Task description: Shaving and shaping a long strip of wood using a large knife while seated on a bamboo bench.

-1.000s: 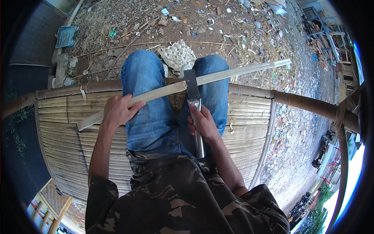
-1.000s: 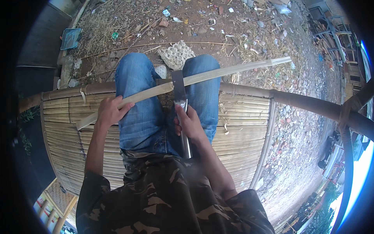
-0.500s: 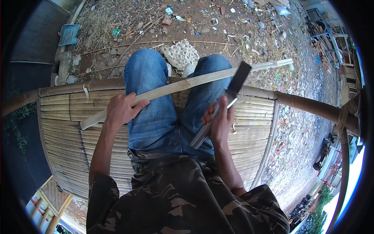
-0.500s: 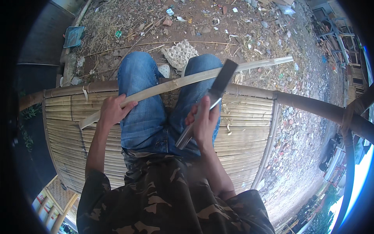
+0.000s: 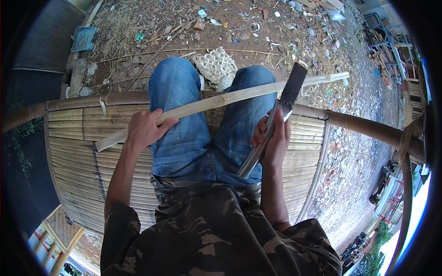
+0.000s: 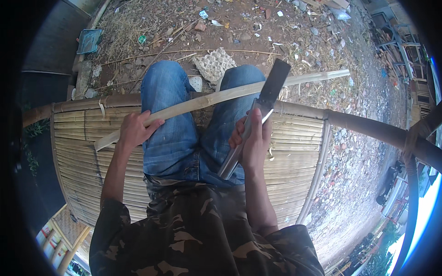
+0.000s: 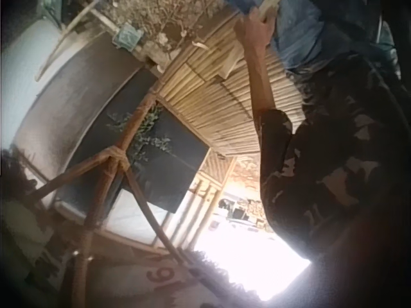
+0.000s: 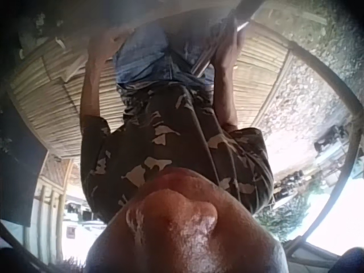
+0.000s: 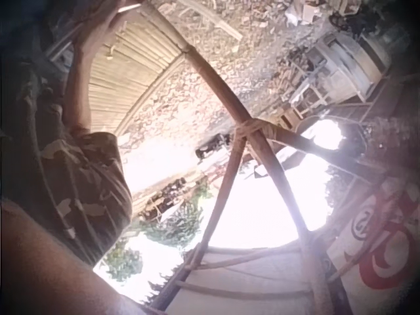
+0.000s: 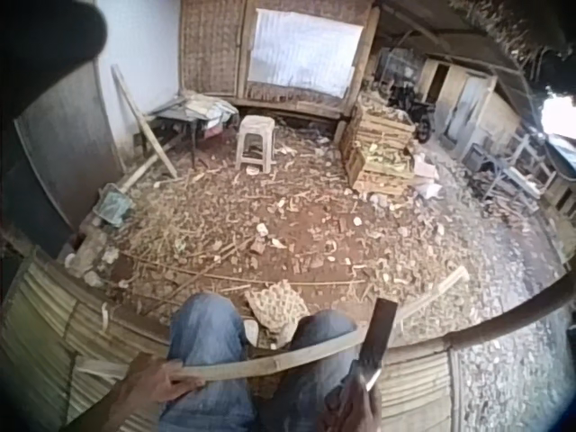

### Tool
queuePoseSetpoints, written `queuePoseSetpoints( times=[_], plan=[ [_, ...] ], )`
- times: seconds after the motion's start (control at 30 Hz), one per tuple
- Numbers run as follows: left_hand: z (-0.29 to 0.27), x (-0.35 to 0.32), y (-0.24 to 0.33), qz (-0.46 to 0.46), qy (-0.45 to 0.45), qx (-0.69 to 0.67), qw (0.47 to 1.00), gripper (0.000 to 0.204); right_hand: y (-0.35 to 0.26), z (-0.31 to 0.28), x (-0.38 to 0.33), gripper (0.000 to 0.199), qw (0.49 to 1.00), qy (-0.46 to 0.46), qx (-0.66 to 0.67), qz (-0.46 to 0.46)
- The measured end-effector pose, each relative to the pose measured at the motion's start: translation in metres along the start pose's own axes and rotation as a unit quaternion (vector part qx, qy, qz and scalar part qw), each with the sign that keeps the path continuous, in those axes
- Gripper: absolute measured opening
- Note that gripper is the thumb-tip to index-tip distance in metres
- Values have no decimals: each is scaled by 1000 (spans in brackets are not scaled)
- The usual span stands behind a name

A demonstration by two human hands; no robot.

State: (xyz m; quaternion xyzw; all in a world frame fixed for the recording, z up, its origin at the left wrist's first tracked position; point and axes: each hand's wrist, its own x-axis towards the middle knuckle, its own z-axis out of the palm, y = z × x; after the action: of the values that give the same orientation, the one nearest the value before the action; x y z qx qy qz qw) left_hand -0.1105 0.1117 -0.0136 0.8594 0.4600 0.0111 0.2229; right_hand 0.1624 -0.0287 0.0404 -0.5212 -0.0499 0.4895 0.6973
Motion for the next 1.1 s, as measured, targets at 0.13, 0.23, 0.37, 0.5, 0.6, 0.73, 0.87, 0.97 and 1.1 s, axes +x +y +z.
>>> queuePoseSetpoints(
  times=[0.13,0.23,0.37,0.5,0.6,0.73,0.87,0.97,1.1],
  plan=[
    [3,8,-1,31,22,5,999,62,41,6,0,27,923,-118,-299,212],
    [6,1,-4,27,14,-17,999,61,5,12,3,31,993,-16,-93,75],
    [5,1,-3,22,13,-2,1000,60,45,3,1,31,934,-106,-292,175],
    [3,3,1,11,6,-13,1000,60,3,1,-2,29,991,8,-108,81],
    [6,4,1,40,42,-9,998,60,34,1,-4,30,975,21,-216,45],
    [5,3,-5,29,-5,-1,1000,59,9,2,-2,30,976,-19,-160,147],
    [2,4,0,15,0,1,1000,60,39,-6,-1,34,960,-26,-265,85],
    [3,11,-4,28,18,-10,999,60,22,5,2,33,959,-62,-213,175],
    [3,0,3,26,20,0,999,59,25,3,-4,31,987,0,-157,38]
  ],
)
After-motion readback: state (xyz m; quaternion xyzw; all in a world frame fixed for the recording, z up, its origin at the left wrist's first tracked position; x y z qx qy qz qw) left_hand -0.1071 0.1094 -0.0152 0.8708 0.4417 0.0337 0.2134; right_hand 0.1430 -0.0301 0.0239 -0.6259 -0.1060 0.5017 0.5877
